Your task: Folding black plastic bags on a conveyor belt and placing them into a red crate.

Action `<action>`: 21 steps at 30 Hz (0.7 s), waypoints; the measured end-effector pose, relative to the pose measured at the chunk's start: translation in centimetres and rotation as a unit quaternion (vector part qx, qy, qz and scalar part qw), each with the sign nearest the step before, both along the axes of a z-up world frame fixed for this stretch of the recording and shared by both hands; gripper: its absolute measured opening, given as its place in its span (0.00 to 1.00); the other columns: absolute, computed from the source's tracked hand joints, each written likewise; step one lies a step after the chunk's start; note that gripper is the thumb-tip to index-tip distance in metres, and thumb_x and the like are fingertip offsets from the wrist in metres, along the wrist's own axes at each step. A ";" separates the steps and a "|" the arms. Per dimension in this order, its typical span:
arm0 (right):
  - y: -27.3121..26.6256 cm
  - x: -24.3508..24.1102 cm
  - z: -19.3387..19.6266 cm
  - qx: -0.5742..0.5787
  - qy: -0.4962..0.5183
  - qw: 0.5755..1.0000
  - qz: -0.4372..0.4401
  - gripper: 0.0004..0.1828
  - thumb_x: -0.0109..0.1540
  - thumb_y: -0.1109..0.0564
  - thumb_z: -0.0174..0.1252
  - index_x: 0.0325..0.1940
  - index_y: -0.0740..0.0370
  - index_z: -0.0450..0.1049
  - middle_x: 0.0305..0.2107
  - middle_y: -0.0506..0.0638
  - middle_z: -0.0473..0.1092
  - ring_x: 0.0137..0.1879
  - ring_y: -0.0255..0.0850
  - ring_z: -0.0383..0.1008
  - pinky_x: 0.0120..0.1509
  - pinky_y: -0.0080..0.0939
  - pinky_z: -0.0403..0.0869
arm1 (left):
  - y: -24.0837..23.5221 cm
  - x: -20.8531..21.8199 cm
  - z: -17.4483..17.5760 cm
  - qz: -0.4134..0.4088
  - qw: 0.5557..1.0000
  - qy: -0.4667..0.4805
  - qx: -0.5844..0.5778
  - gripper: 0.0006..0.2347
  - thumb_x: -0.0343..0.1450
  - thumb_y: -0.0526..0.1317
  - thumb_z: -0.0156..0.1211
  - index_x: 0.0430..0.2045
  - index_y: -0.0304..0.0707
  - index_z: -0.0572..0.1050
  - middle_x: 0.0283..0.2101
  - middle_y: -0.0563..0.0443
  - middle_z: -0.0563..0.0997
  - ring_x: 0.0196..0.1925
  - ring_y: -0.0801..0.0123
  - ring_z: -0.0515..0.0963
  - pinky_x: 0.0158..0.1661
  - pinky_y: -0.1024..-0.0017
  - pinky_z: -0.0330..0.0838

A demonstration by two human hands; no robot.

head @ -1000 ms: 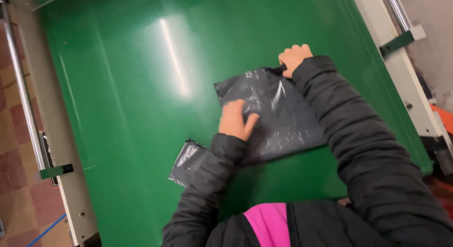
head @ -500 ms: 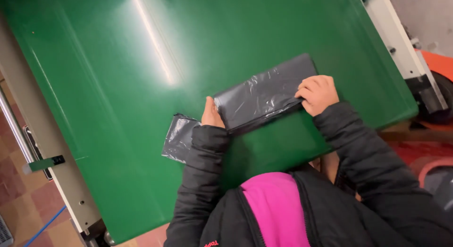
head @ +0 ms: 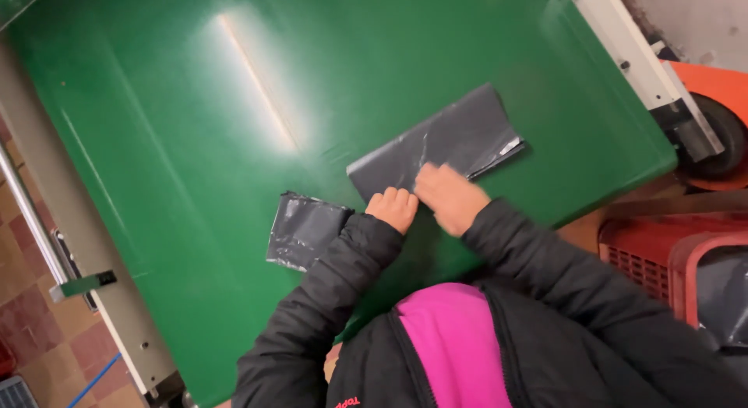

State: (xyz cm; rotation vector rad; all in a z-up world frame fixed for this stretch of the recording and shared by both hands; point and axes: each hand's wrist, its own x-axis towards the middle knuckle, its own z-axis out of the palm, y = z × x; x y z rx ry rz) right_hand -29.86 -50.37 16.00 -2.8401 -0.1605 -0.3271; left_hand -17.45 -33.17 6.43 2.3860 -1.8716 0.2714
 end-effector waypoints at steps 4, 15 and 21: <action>0.4 -3.8 -8.8 0.098 -0.047 0.994 -0.026 0.19 0.58 0.62 0.62 0.54 0.64 0.75 0.57 0.58 0.73 0.70 0.52 0.69 0.76 0.53 0.66 | -4.0 2.2 6.5 -0.122 0.889 0.433 0.084 0.08 0.67 0.46 0.63 0.31 0.44 0.80 0.33 0.47 0.81 0.36 0.51 0.81 0.37 0.58 0.74; -5.1 -5.7 -9.6 0.803 -0.047 0.451 -0.386 0.15 0.68 0.59 0.44 0.58 0.56 0.68 0.48 0.47 0.75 0.45 0.39 0.78 0.47 0.42 0.76 | -13.9 8.3 -0.7 0.105 0.699 0.702 0.084 0.22 0.74 0.60 0.50 0.39 0.43 0.81 0.38 0.48 0.85 0.36 0.66 0.81 0.39 0.67 0.72; -7.9 -7.3 -14.7 0.772 0.012 0.475 -0.422 0.05 0.68 0.57 0.51 0.48 0.56 0.67 0.38 0.49 0.71 0.28 0.38 0.70 0.32 0.44 0.71 | -15.0 2.6 4.1 0.163 0.925 0.329 -0.096 0.15 0.66 0.50 0.64 0.35 0.38 0.73 0.39 0.43 0.79 0.42 0.46 0.79 0.38 0.51 0.73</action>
